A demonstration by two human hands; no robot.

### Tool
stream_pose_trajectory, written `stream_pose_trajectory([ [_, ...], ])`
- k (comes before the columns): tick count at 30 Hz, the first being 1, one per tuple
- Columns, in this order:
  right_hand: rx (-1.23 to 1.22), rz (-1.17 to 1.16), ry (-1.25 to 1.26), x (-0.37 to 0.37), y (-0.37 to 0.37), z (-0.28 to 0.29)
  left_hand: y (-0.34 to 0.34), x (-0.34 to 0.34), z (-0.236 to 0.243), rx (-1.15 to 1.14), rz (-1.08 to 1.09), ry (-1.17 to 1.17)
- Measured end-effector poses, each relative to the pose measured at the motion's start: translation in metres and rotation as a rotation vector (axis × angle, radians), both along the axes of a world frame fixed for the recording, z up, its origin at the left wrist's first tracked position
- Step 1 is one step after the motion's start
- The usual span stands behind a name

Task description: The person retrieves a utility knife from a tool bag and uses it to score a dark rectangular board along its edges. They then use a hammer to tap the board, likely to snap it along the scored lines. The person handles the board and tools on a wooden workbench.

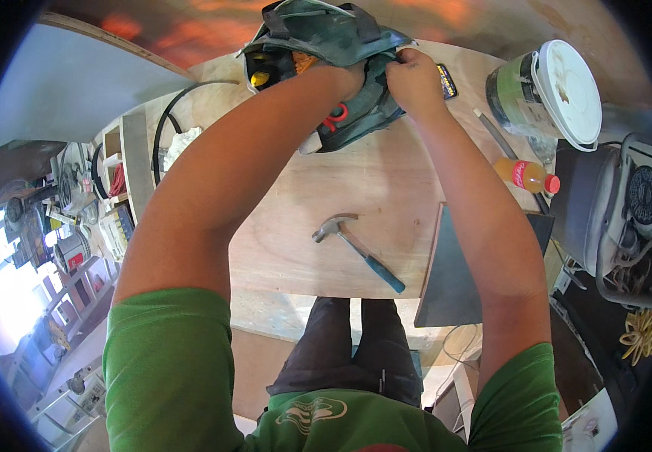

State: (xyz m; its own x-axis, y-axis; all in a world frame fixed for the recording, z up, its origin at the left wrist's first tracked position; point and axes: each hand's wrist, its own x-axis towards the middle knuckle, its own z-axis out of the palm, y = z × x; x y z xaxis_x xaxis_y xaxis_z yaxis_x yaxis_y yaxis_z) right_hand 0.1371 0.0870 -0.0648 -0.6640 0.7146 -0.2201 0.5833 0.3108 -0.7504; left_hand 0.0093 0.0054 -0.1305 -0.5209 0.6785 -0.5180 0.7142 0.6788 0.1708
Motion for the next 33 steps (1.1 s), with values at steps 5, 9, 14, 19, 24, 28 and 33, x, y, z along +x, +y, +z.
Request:
stream_pose_trajectory([
  [5, -0.029, -0.016, 0.071, 0.0, -0.001, -0.01, -0.002, 0.005, 0.014, 0.013, -0.014, 0.018],
  [9, 0.019, -0.017, 0.081, 0.003, -0.011, -0.007, -0.005, 0.008, 0.017, -0.009, -0.025, 0.038],
  [14, 0.034, -0.04, 0.12, 0.004, -0.021, -0.01, -0.003, 0.009, 0.021, -0.026, -0.038, 0.059],
  [19, 0.101, -0.128, 0.256, 0.004, -0.036, -0.03, 0.0, 0.007, 0.025, -0.036, -0.052, 0.068],
  [24, -0.098, -0.161, 0.154, 0.012, -0.049, -0.03, 0.002, 0.004, 0.028, -0.066, -0.067, 0.079],
  [28, -0.11, -0.128, 0.173, 0.011, -0.046, -0.006, 0.004, -0.003, 0.032, -0.089, -0.072, 0.093],
  [33, -0.088, -0.136, 0.229, 0.012, -0.043, -0.008, 0.005, -0.005, 0.034, -0.1, -0.098, 0.103],
])
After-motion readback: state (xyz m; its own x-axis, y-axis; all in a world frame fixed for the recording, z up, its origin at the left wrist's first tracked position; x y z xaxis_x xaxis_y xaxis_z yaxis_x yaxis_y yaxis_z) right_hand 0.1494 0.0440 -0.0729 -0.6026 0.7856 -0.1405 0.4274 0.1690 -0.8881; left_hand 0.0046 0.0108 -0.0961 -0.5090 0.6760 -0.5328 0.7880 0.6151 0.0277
